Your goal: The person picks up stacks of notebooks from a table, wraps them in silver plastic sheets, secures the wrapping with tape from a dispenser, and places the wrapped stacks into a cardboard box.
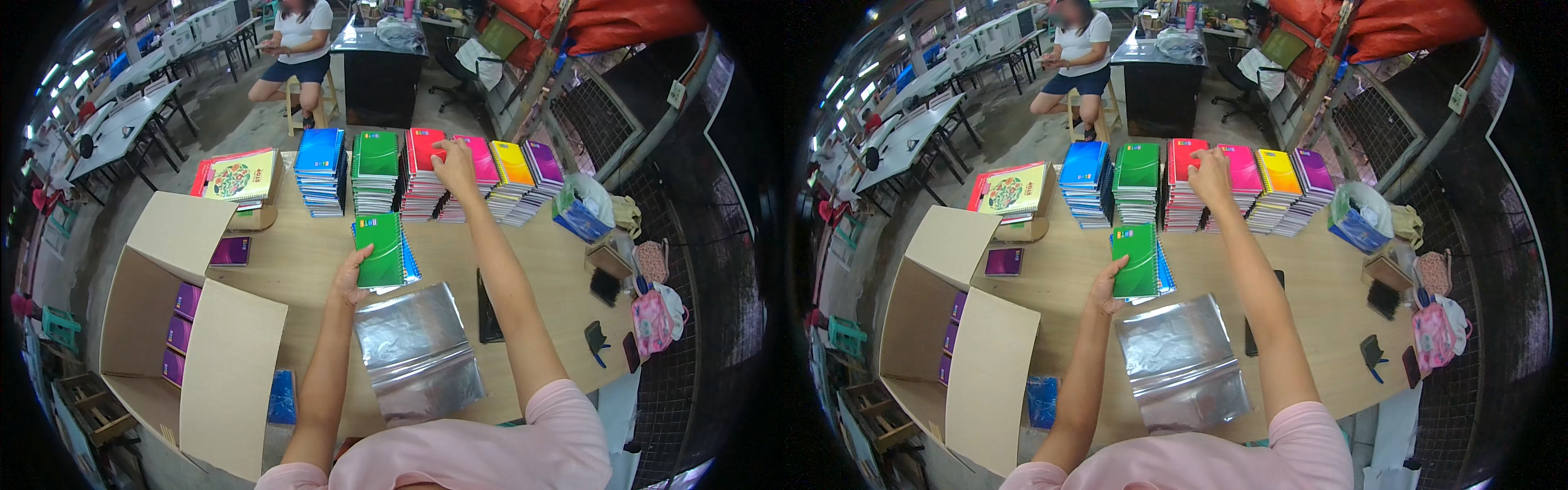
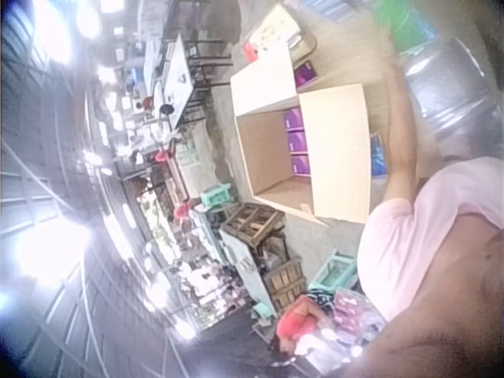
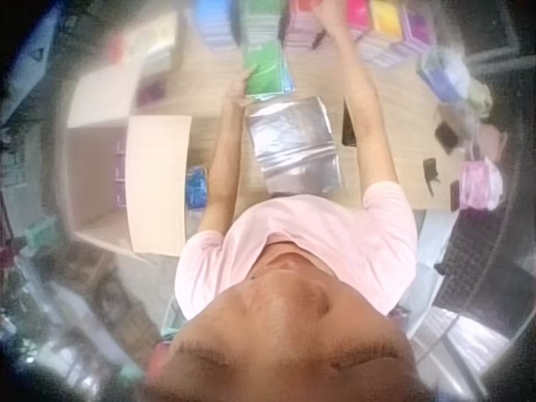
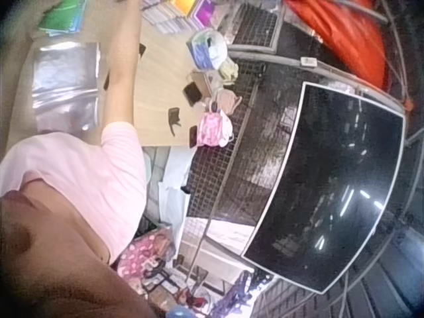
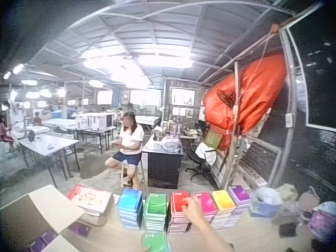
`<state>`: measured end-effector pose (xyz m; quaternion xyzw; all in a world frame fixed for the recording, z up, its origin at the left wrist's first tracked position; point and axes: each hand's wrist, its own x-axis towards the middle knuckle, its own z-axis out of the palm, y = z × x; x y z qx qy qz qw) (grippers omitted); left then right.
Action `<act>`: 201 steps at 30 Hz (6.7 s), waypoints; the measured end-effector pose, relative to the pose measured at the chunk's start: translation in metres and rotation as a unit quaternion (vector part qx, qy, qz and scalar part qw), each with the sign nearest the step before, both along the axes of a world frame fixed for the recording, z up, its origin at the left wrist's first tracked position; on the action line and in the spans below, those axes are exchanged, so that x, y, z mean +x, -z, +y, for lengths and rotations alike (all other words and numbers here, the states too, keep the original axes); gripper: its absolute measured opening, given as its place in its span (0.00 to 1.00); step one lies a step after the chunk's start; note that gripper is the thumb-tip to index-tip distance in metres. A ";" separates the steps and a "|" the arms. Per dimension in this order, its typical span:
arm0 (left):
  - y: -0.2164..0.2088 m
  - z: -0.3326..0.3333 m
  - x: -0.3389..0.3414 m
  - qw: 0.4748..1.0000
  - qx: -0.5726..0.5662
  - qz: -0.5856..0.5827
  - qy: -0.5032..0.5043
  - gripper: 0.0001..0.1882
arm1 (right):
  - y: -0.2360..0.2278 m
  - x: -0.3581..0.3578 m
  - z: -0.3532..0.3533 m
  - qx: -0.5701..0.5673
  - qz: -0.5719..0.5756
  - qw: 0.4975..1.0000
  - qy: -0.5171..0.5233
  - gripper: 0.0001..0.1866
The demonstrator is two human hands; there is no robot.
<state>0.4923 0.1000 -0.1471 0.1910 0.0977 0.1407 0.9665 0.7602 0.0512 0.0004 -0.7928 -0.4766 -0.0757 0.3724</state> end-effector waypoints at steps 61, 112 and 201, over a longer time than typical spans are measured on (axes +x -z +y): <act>0.010 -0.117 0.053 0.963 -0.115 -0.242 0.028 0.24 | -0.038 -0.132 -0.156 -0.308 -0.044 0.922 -0.231 0.24; -0.020 -0.160 0.049 0.989 0.033 0.043 0.140 0.31 | 0.001 0.000 -0.206 -0.026 0.157 0.917 -0.365 0.12; 0.065 -0.172 -0.068 0.844 0.507 0.141 -0.107 0.58 | 0.195 -0.240 -0.252 0.160 0.461 0.864 -0.121 0.76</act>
